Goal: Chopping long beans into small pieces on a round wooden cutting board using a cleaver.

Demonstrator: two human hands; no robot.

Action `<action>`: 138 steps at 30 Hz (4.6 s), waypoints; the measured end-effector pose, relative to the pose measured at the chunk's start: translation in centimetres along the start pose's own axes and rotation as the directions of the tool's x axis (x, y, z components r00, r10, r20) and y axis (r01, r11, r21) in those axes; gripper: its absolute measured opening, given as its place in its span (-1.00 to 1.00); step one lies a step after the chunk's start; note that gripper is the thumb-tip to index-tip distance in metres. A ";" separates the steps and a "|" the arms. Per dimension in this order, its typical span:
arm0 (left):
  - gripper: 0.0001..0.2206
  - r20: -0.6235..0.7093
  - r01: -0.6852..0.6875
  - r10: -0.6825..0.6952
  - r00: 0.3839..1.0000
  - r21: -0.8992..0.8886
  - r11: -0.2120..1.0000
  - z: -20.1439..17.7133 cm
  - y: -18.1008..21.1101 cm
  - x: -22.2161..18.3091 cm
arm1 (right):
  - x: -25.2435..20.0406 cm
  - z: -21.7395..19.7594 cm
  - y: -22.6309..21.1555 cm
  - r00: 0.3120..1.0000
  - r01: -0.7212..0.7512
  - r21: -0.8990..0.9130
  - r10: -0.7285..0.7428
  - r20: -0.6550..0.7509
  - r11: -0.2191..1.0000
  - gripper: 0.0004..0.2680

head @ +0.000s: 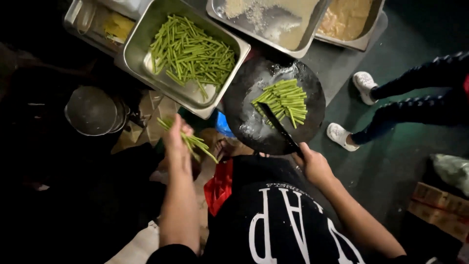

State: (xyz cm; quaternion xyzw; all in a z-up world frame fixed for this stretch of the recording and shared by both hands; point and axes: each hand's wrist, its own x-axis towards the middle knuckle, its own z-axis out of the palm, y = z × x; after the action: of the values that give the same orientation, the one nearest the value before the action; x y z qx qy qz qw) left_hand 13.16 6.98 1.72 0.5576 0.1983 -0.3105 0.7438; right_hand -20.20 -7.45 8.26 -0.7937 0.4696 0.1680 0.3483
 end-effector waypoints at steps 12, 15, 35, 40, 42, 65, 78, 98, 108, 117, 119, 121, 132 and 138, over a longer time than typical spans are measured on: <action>-0.32 -0.206 -0.073 0.188 0.960 0.466 0.882 4.3 2.6 11.3 | -1.4 -2.6 3.1 0.935 -0.121 0.163 0.167 -0.313 0.979 -0.83; -0.53 -0.210 -0.032 0.161 0.964 0.511 0.859 4.0 3.9 9.3 | -1.3 -3.1 4.2 0.923 -0.131 0.161 0.180 -0.341 0.978 -0.83; -0.53 -0.334 0.000 0.293 0.896 0.659 0.752 -9.8 2.0 -13.6 | 7.2 -7.8 3.5 0.983 0.030 -0.308 -0.083 -0.162 0.951 -0.89; -0.60 -0.404 0.101 0.223 0.887 0.643 0.759 -12.7 -3.2 -13.7 | 6.4 -6.6 1.7 0.986 0.057 -0.244 -0.093 -0.138 0.968 -0.86; -0.60 -0.434 0.140 0.163 0.886 0.585 0.799 -9.7 -3.4 -15.1 | 6.0 -6.1 1.0 0.987 0.080 -0.264 -0.115 -0.117 0.961 -0.85; -0.58 -0.242 0.218 -0.007 0.970 0.861 0.459 -3.0 -3.8 -11.5 | 4.7 0.7 2.3 0.874 0.339 -0.624 -0.481 -0.069 0.704 -0.88; -0.52 -0.251 0.198 0.018 0.968 0.804 0.560 -2.7 -4.7 -11.1 | 2.5 0.6 4.0 0.936 0.150 -0.236 -0.215 -0.278 0.960 -0.82; -0.52 -0.261 0.235 -0.013 0.965 0.843 0.483 -2.5 -5.7 -12.4 | -3.2 8.8 3.6 0.998 -0.029 -0.139 0.021 -0.060 0.990 -0.79; -0.36 -0.285 0.266 -0.080 0.955 0.706 0.657 -1.2 -1.9 -14.3 | 1.7 5.8 4.6 0.863 0.302 -0.398 -0.426 -0.272 0.866 -0.80; -0.32 -0.316 0.243 0.002 0.949 0.735 0.632 -6.3 -5.3 -10.3 | 4.1 3.7 -1.1 0.930 0.317 -0.530 -0.367 0.012 0.787 -0.72; -0.32 -0.326 0.234 0.022 0.945 0.724 0.648 -7.0 -5.4 -9.8 | 2.7 4.8 -1.7 0.925 0.364 -0.538 -0.360 0.117 0.760 -0.65; -0.32 -0.350 0.275 -0.009 0.937 0.719 0.638 -7.1 -4.8 -10.3 | 1.2 6.0 -2.3 0.826 0.477 -0.543 -0.564 0.007 0.691 -0.79; -0.65 -0.382 0.296 -0.014 0.924 0.692 0.658 -7.3 3.5 -15.1 | 0.6 4.4 0.3 0.837 0.447 -0.323 -0.517 -0.179 0.834 -0.84; -0.62 -0.410 0.211 0.162 0.898 0.721 0.660 -8.5 8.2 -16.8 | -0.7 1.7 1.2 0.880 0.402 -0.153 -0.427 -0.209 0.903 -0.80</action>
State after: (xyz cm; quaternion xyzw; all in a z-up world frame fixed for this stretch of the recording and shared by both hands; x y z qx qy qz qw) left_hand 7.03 20.67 15.73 0.8662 0.2227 -0.2402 0.3774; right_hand -21.46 -6.22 7.02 -0.9073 0.3173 0.0179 0.2754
